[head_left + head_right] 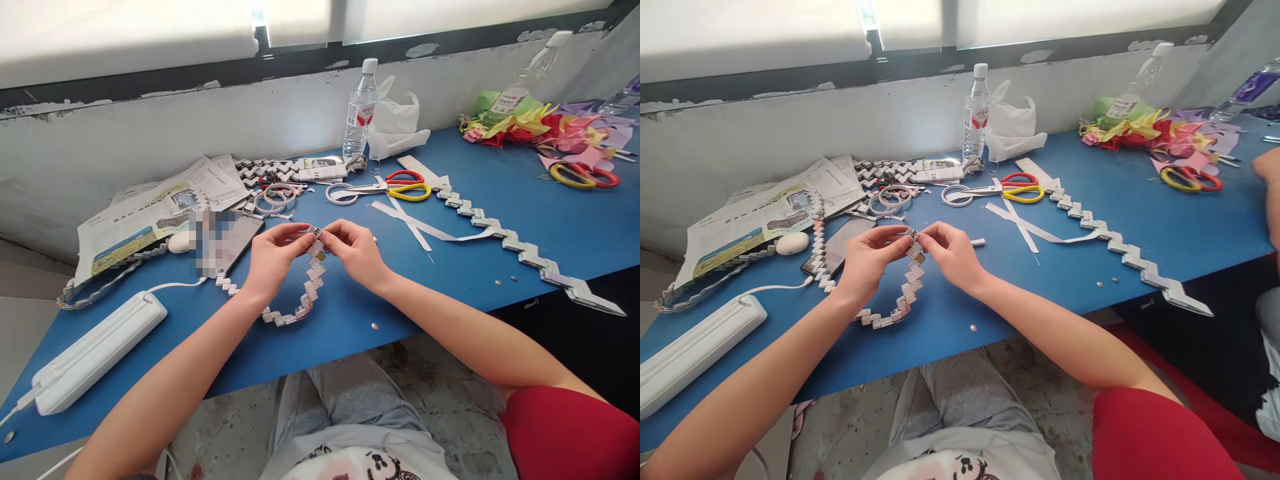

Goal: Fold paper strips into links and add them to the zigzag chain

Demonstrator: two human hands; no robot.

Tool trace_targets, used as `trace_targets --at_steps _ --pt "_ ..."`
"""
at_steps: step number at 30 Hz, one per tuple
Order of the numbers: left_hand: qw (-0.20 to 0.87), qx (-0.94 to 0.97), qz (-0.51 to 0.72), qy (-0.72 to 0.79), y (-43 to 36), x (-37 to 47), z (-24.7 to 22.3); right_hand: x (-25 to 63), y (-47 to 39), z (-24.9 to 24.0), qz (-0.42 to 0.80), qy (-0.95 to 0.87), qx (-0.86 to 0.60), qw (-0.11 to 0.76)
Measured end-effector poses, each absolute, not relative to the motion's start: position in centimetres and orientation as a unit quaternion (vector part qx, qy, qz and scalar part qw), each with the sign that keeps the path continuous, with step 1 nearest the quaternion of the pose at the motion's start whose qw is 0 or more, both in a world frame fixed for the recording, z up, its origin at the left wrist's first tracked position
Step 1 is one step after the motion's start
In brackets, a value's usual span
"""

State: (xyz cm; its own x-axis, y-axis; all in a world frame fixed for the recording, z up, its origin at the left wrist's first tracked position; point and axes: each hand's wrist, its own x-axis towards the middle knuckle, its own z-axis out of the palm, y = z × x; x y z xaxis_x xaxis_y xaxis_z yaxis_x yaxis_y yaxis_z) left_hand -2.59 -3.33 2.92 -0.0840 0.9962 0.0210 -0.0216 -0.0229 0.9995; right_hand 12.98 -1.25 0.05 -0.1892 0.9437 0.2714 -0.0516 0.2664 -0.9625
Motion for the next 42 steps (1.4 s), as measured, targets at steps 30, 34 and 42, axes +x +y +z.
trace_targets --at_steps 30,34,42 --pt "0.469 0.472 0.547 0.508 -2.7 -2.9 2.2 14.0 -0.9 -0.2 0.497 -0.637 -0.308 0.503" --pt "0.531 0.437 0.544 0.481 -2.5 -3.0 2.1 14.4 -0.7 -0.3 0.458 -0.68 -0.279 0.5" --pt "0.537 0.448 0.532 0.478 -2.7 -2.8 2.1 15.0 0.0 -0.1 0.387 -0.731 -0.271 0.491"
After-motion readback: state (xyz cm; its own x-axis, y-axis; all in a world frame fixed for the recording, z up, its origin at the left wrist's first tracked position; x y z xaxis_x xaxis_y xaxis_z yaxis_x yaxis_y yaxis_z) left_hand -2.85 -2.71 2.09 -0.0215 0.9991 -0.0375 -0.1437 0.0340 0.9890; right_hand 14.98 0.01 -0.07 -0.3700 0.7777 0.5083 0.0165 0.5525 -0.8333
